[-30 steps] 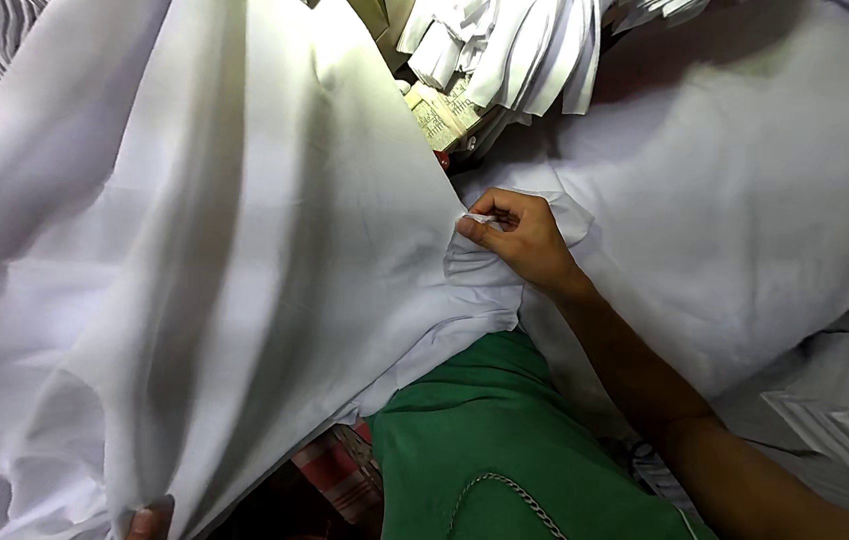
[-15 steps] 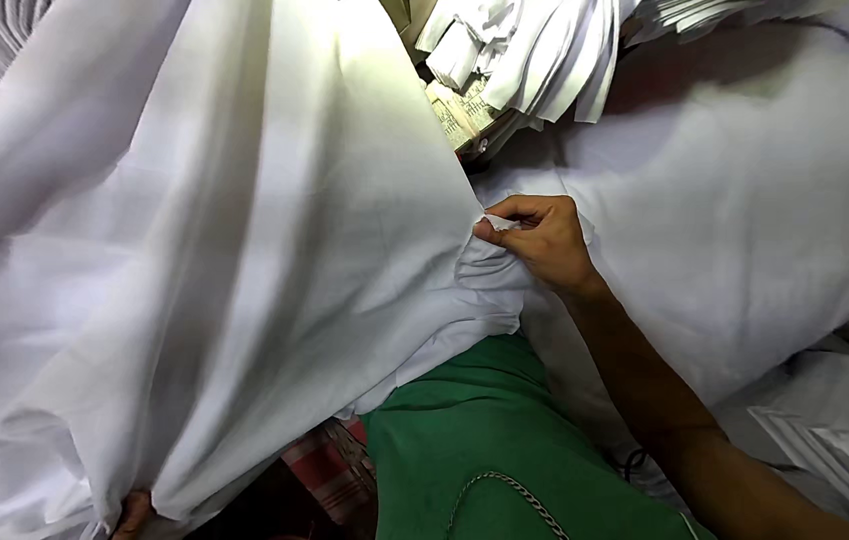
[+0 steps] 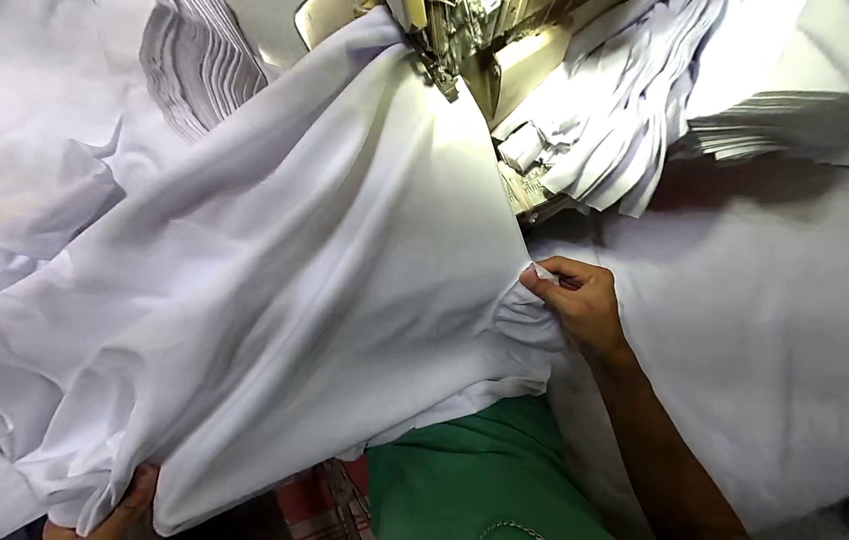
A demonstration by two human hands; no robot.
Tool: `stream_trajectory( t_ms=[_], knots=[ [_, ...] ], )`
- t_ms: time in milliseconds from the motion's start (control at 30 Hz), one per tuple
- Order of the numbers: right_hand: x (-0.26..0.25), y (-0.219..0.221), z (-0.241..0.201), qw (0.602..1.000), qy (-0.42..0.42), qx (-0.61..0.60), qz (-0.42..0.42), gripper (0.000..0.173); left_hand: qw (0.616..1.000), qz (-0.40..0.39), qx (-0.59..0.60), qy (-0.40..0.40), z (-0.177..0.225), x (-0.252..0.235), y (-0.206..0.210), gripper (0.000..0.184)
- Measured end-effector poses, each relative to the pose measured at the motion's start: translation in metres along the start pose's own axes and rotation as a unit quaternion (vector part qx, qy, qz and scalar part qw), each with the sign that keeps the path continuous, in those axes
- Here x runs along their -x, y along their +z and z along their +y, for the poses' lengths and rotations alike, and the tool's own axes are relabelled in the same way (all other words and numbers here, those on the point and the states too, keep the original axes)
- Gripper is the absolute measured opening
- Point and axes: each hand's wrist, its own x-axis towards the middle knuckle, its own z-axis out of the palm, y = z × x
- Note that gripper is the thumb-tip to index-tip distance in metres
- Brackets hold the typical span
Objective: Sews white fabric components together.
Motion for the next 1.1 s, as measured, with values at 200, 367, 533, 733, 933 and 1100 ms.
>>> stream_trajectory(
  t_ms=[200,367,533,733,933,1100],
  knots=[
    [-0.03,0.008,-0.011,1.0,0.002,0.001,0.0,0.009,0.999,0.022,0.008,0.026,0.016,-0.016,-0.002,0.042],
    [-0.06,0.015,-0.023,0.998,-0.025,0.05,-0.021,0.016,0.998,0.0,0.0,0.067,0.012,-0.047,-0.037,0.055],
    [-0.077,0.019,-0.039,0.995,-0.051,0.076,-0.038,0.018,0.996,-0.001,0.016,0.083,0.046,-0.068,-0.018,0.025],
    [-0.117,0.031,-0.049,0.997,-0.06,0.031,-0.039,0.019,0.994,-0.036,0.009,0.104,-0.003,-0.116,-0.079,0.031],
    [-0.139,0.036,-0.062,0.997,-0.055,0.016,-0.053,0.018,0.993,-0.085,0.014,0.08,-0.019,-0.139,-0.117,0.027],
    [-0.147,0.034,-0.065,0.997,-0.05,0.012,-0.065,0.017,0.983,0.183,-0.019,-0.024,0.055,-0.124,-0.039,0.015]
  ],
)
